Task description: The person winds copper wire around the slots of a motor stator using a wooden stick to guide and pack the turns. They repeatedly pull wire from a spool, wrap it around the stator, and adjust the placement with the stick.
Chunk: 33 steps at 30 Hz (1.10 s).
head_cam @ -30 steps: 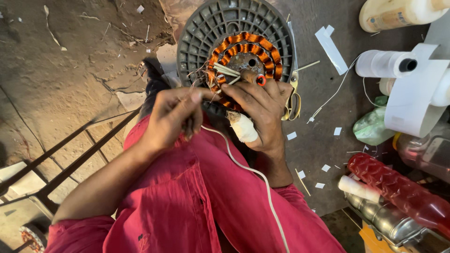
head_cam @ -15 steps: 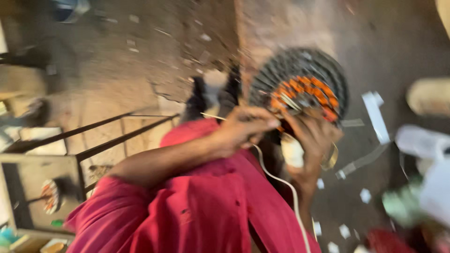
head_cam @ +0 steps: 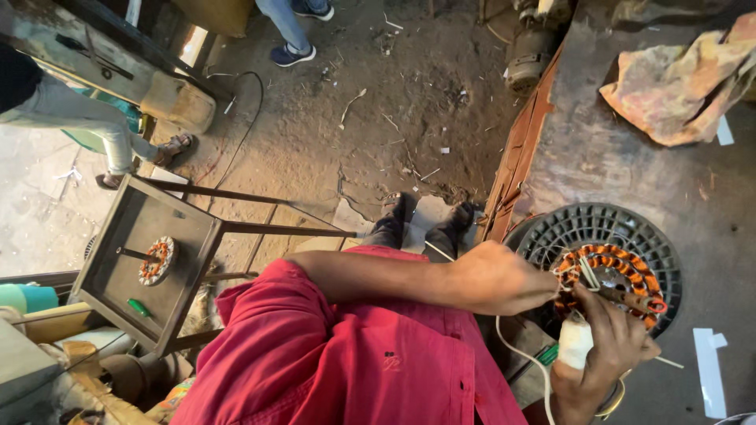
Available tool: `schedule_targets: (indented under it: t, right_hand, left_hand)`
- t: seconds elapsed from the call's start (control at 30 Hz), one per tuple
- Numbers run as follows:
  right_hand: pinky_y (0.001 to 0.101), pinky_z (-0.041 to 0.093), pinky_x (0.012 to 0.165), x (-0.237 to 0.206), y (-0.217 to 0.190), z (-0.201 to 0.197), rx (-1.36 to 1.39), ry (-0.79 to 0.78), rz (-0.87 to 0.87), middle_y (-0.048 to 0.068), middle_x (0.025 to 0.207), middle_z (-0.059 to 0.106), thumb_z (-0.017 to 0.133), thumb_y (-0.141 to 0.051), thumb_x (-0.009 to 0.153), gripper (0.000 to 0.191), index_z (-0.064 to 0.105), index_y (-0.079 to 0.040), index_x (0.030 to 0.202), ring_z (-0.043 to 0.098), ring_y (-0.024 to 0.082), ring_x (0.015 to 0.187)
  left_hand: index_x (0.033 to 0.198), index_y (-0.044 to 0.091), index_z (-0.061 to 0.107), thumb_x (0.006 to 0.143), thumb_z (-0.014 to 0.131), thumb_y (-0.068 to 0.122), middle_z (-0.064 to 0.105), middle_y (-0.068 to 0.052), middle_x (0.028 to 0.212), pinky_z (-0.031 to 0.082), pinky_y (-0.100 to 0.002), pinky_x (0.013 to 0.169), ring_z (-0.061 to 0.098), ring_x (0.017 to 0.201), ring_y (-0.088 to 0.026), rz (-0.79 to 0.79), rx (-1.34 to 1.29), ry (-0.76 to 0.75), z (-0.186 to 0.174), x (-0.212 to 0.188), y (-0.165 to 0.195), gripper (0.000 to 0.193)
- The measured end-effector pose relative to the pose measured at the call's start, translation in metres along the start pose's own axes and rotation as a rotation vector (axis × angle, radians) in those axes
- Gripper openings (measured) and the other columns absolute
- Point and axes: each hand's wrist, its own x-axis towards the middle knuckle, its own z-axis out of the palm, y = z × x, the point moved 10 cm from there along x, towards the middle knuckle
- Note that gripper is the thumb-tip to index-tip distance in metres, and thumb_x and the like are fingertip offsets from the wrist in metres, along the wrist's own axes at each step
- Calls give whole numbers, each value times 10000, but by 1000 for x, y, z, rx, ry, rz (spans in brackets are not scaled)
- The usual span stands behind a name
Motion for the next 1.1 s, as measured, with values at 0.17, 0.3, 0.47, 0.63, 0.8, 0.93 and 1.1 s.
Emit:
schedule_targets:
  t: [0.17, 0.3, 0.47, 0.63, 0.8, 0.93, 1.1]
  right_hand:
    - [394, 256, 1021, 0, 8, 3, -79, -12, -49, 66, 1182, 667, 344, -651, 988, 735, 663, -127, 1392, 531, 247, 1069]
    - [389, 254, 1025, 0, 18, 5, -117, -7, -61, 31, 1187, 672, 324, -665, 962, 749, 656, -168, 1415, 533, 215, 1055]
    - [375, 254, 1003, -2, 25, 5, -83, -8, -35, 17, 1186, 668, 407, -585, 865, 759, 646, -206, 1478, 530, 178, 1034]
    - [405, 246, 1018, -5, 35, 8, -141, -32, -20, 16, 1237, 664, 468, -524, 721, 816, 639, -206, 1453, 539, 204, 1097]
    - [395, 250, 997, -11, 48, 12, -158, -30, -21, 12, 1247, 666, 484, -520, 714, 837, 640, -226, 1483, 549, 201, 1088]
    - [391, 257, 1009, -13, 55, 14, -187, -14, -37, 14, 1271, 676, 472, -572, 780, 782, 639, -217, 1456, 563, 196, 1100]
    - [406, 272, 996, -22, 63, 15, -162, -9, -48, 35, 1233, 668, 445, -633, 760, 850, 648, -200, 1463, 561, 228, 1090]
  left_hand:
    - [1141, 49, 750, 1075, 564, 388, 541, 23, 544, 368, -243, 401, 464, 439, -53, -677, -1147, -364, 67, -20, -44, 392]
    - [1148, 42, 709, 1069, 575, 337, 492, 31, 558, 249, -235, 339, 357, 398, -42, -920, -1569, -418, 105, -34, -40, 334]
    - [1183, 51, 634, 1094, 567, 263, 479, 36, 613, 263, -219, 374, 373, 438, -35, -904, -1790, -344, 118, -33, -33, 239]
    - [1191, 34, 630, 1107, 531, 282, 461, 41, 610, 285, -207, 390, 375, 435, -38, -863, -1977, -314, 113, -30, -22, 279]
    - [1155, 26, 664, 1117, 530, 306, 453, 59, 601, 285, -206, 400, 374, 428, -33, -836, -1999, -308, 105, -28, -15, 313]
    - [1131, 57, 669, 1096, 578, 273, 466, 67, 610, 273, -208, 397, 378, 437, -28, -848, -1972, -293, 102, -25, -14, 237]
    - [1124, 83, 668, 1067, 620, 270, 459, 78, 611, 251, -203, 393, 370, 449, -14, -887, -1900, -273, 103, -26, -18, 202]
